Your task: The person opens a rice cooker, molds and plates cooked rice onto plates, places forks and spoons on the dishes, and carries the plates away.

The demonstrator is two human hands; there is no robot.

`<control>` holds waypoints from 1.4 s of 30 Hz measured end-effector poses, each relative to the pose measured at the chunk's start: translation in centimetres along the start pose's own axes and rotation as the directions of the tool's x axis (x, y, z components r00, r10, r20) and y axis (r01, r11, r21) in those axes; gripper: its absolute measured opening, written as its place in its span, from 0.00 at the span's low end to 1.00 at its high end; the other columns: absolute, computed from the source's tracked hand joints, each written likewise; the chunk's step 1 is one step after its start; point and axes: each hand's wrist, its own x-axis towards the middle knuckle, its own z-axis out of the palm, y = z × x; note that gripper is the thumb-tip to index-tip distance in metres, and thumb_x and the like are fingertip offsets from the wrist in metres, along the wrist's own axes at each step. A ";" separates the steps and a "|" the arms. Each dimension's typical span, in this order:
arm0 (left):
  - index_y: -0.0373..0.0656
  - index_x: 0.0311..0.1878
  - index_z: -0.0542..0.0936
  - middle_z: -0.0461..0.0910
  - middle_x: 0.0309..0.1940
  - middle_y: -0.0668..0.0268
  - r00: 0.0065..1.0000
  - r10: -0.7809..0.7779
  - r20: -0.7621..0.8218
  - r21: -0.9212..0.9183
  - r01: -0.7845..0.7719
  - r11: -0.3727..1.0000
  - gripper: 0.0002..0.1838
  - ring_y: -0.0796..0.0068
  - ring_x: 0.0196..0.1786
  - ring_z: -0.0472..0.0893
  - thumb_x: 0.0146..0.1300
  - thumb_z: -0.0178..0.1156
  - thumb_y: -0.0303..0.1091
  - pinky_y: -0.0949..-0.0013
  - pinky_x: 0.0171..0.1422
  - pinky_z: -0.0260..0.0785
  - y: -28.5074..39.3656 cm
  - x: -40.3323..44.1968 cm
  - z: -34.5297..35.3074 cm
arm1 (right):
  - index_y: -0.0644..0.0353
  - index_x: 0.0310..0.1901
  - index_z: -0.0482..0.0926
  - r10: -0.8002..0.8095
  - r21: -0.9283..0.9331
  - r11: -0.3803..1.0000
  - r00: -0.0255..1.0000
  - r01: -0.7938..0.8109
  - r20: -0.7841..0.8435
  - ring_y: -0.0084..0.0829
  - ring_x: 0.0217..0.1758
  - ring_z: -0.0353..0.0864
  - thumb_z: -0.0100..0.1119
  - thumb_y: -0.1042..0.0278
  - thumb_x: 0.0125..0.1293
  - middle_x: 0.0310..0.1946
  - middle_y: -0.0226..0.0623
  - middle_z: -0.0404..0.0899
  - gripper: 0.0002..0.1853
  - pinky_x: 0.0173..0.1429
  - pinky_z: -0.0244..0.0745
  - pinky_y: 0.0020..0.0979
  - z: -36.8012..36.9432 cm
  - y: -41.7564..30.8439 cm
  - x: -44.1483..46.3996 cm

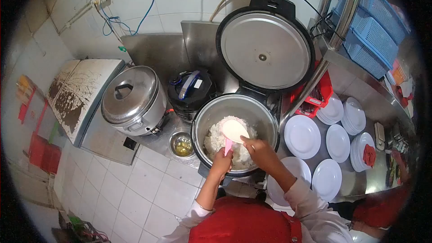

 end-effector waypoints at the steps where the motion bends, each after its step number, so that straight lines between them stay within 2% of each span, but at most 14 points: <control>1: 0.41 0.40 0.71 0.65 0.18 0.73 1.000 0.001 0.001 0.015 -0.001 1.000 0.10 0.85 0.12 0.60 0.67 0.51 0.39 0.78 0.11 0.49 -0.2 -0.1 0.2 | 0.62 0.50 0.76 -0.073 -0.053 0.996 0.995 0.069 -0.065 0.50 0.34 0.77 0.50 0.71 0.63 0.32 0.53 0.78 0.15 0.40 0.72 0.42 0.5 1.1 0.2; 6: 0.42 0.39 0.71 0.65 0.19 0.74 0.998 -0.054 0.043 -0.024 0.055 0.998 0.10 0.85 0.12 0.60 0.67 0.51 0.40 0.78 0.11 0.49 0.2 -0.3 0.4 | 0.61 0.51 0.76 -0.133 -0.112 0.987 0.968 0.111 -0.212 0.50 0.33 0.78 0.49 0.70 0.63 0.30 0.53 0.77 0.15 0.40 0.72 0.43 0.9 2.3 1.3; 11: 0.43 0.38 0.71 0.64 0.16 0.74 1.000 -0.029 0.008 -0.062 0.030 0.998 0.10 0.85 0.12 0.60 0.67 0.52 0.40 0.78 0.10 0.48 -0.1 1.1 -1.0 | 0.60 0.46 0.79 0.165 0.066 0.984 0.986 -0.164 -0.007 0.48 0.39 0.79 0.50 0.72 0.62 0.38 0.50 0.79 0.12 0.46 0.73 0.39 1.1 -1.0 -0.5; 13: 0.43 0.37 0.71 0.63 0.15 0.74 0.999 -0.036 0.015 -0.047 0.037 0.998 0.10 0.85 0.11 0.60 0.66 0.52 0.40 0.78 0.10 0.49 0.0 0.5 -0.7 | 0.60 0.47 0.79 0.163 -0.044 0.986 0.986 -0.161 0.032 0.47 0.41 0.79 0.51 0.72 0.62 0.39 0.49 0.79 0.13 0.47 0.72 0.38 0.5 0.2 0.1; 16: 0.42 0.37 0.71 0.63 0.16 0.74 0.996 -0.076 0.046 -0.061 0.078 0.995 0.10 0.85 0.11 0.60 0.66 0.52 0.39 0.79 0.11 0.49 -0.3 -0.1 -0.7 | 0.59 0.48 0.78 -0.263 -0.309 0.930 0.949 0.200 -0.175 0.44 0.38 0.78 0.47 0.69 0.64 0.32 0.53 0.77 0.14 0.42 0.72 0.39 1.6 4.5 1.0; 19: 0.41 0.39 0.71 0.64 0.17 0.74 0.996 -0.066 0.059 -0.086 0.071 0.994 0.10 0.85 0.11 0.59 0.66 0.52 0.38 0.79 0.11 0.49 0.3 -0.3 -1.3 | 0.59 0.48 0.78 0.044 -0.047 0.997 0.981 -0.054 -0.190 0.43 0.37 0.78 0.50 0.67 0.64 0.29 0.52 0.77 0.14 0.44 0.71 0.38 0.7 5.5 2.5; 23: 0.41 0.36 0.69 0.63 0.17 0.74 0.995 -0.048 0.089 -0.092 0.056 0.994 0.10 0.86 0.11 0.59 0.67 0.51 0.39 0.79 0.11 0.48 1.2 -0.4 -2.6 | 0.58 0.50 0.78 -0.086 -0.055 0.996 0.970 0.075 -0.226 0.44 0.31 0.76 0.53 0.63 0.63 0.24 0.47 0.75 0.16 0.40 0.72 0.39 0.1 1.5 1.1; 27: 0.44 0.37 0.70 0.62 0.16 0.76 0.992 -0.006 0.125 -0.098 0.018 0.995 0.08 0.87 0.12 0.58 0.67 0.52 0.38 0.79 0.11 0.47 0.9 -0.4 -2.9 | 0.60 0.49 0.79 0.071 -0.126 0.988 0.988 -0.089 -0.138 0.44 0.43 0.80 0.51 0.67 0.64 0.40 0.50 0.79 0.14 0.47 0.73 0.36 0.5 1.3 0.9; 31: 0.44 0.35 0.70 0.61 0.14 0.77 0.993 -0.071 0.098 -0.057 0.077 0.995 0.07 0.86 0.11 0.58 0.65 0.54 0.36 0.79 0.12 0.48 1.3 -0.7 -2.7 | 0.61 0.51 0.77 0.291 0.118 0.951 0.956 -0.285 -0.034 0.44 0.45 0.80 0.51 0.65 0.65 0.42 0.50 0.79 0.15 0.48 0.72 0.34 -2.8 -1.0 2.0; 32: 0.44 0.36 0.71 0.62 0.13 0.76 0.996 -0.026 0.080 -0.036 0.029 0.999 0.06 0.86 0.11 0.58 0.64 0.54 0.34 0.79 0.12 0.48 0.9 -0.5 -2.5 | 0.62 0.52 0.76 0.154 0.313 0.942 0.985 -0.124 -0.073 0.38 0.48 0.80 0.50 0.66 0.66 0.46 0.49 0.78 0.16 0.50 0.72 0.31 -1.9 -1.3 1.5; 33: 0.43 0.36 0.72 0.63 0.13 0.76 0.998 0.017 0.064 -0.013 -0.016 1.000 0.04 0.85 0.11 0.58 0.63 0.55 0.32 0.79 0.12 0.49 0.6 -0.5 -2.3 | 0.63 0.53 0.75 -0.124 0.153 0.981 0.992 0.121 0.006 0.31 0.52 0.78 0.49 0.67 0.66 0.48 0.46 0.78 0.16 0.53 0.71 0.28 -1.4 -1.3 0.9; 36: 0.40 0.36 0.73 0.66 0.15 0.73 0.994 0.071 0.086 -0.068 -0.065 0.996 0.03 0.85 0.12 0.61 0.59 0.56 0.28 0.79 0.13 0.49 -0.1 -0.2 -2.1 | 0.61 0.54 0.75 -0.087 0.408 0.913 0.987 0.023 0.138 0.26 0.44 0.78 0.48 0.68 0.66 0.43 0.46 0.81 0.16 0.50 0.70 0.25 -0.5 -5.0 0.1; 38: 0.40 0.36 0.73 0.68 0.17 0.72 0.993 0.050 0.103 -0.066 -0.044 0.997 0.05 0.86 0.14 0.63 0.56 0.58 0.26 0.79 0.14 0.49 -0.4 -0.1 -2.3 | 0.58 0.55 0.74 0.124 0.395 0.864 0.893 -0.311 0.433 0.34 0.50 0.79 0.47 0.66 0.68 0.46 0.49 0.78 0.17 0.56 0.67 0.28 -0.3 -5.0 -0.1; 42: 0.39 0.39 0.72 0.67 0.16 0.74 0.998 0.044 0.051 -0.096 -0.039 0.995 0.08 0.87 0.13 0.62 0.57 0.57 0.24 0.80 0.13 0.49 0.9 -0.8 -2.2 | 0.58 0.56 0.74 0.120 0.371 0.891 0.925 -0.261 0.361 0.22 0.37 0.74 0.49 0.59 0.68 0.36 0.38 0.82 0.19 0.48 0.68 0.26 -0.8 -0.9 -2.1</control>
